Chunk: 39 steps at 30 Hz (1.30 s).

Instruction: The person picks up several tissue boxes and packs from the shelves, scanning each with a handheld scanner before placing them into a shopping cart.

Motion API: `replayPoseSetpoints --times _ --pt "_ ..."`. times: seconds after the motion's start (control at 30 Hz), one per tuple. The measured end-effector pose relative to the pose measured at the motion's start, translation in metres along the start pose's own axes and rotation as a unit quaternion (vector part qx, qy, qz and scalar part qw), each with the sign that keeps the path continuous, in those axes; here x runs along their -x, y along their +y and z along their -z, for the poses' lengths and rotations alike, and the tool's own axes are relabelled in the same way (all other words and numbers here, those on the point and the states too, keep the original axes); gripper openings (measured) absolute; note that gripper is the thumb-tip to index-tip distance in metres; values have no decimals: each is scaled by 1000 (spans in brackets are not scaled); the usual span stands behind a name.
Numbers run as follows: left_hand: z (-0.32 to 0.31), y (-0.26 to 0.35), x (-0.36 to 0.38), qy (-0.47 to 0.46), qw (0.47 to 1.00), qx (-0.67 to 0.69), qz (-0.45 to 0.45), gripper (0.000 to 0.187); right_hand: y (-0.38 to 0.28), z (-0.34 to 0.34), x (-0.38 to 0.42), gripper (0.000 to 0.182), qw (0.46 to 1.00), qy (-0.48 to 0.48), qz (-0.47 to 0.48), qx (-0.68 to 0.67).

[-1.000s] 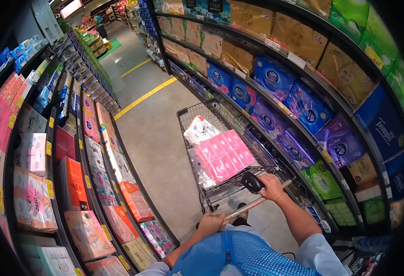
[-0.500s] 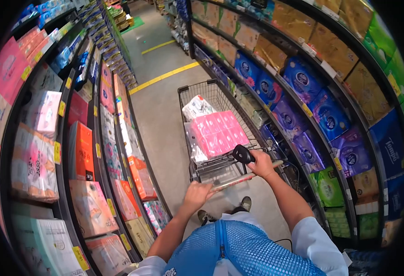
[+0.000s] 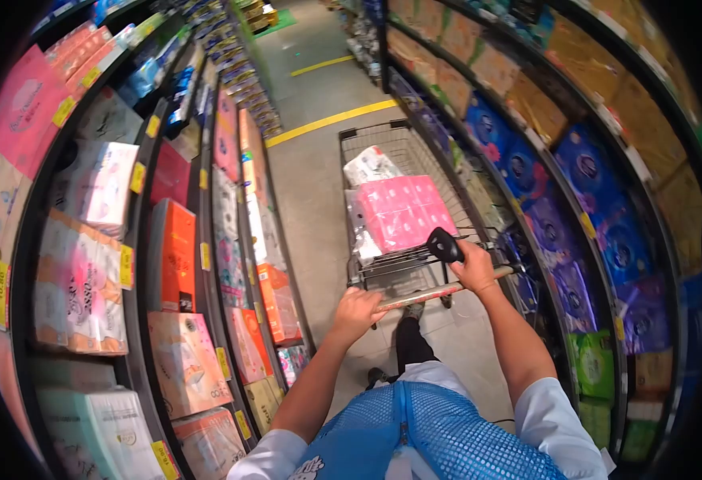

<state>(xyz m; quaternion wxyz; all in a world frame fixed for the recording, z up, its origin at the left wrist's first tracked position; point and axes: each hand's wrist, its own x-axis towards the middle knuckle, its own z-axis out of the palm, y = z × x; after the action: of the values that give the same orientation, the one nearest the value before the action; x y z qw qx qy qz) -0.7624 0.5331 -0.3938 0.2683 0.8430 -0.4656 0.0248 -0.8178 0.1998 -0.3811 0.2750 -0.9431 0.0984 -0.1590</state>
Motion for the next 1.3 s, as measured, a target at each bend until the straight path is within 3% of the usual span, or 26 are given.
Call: replayPoseSetpoints --times 0.07,0.2,0.4,0.5,0.7,0.77,0.83,0.9,1.17,1.3 --pt "3 -17 -14 27 999 9 23 35 1 -11 -26 37 999 15 21 -23" --pt "3 -58 -50 -4 995 -62 72 30 -9 -27 -79 33 999 -17 5 -27" --pt "18 -103 -110 -135 968 -151 147 24 -5 -55 -150 37 999 -32 24 -10" --pt "23 -126 -133 -167 954 -152 195 22 -8 -62 -180 37 999 -36 27 -12" --pt "32 -159 -167 -172 949 -165 208 23 -8 -80 -232 42 997 -45 48 -26" --pt "32 -170 -179 -217 927 -208 226 19 -7 -82 -244 43 997 -31 65 -25" --pt "42 -171 -194 -205 929 -177 251 19 -1 -91 -257 46 997 -19 69 -18" --pt "40 -185 -196 -132 956 -140 222 17 -3 -90 -272 43 998 -23 60 -20" --pt "52 -238 -242 -153 956 -147 201 24 -4 -112 -337 38 999 -24 31 -3" --pt "49 -275 -261 -76 979 -106 155 20 -7 -123 -374 38 999 4 31 -14"
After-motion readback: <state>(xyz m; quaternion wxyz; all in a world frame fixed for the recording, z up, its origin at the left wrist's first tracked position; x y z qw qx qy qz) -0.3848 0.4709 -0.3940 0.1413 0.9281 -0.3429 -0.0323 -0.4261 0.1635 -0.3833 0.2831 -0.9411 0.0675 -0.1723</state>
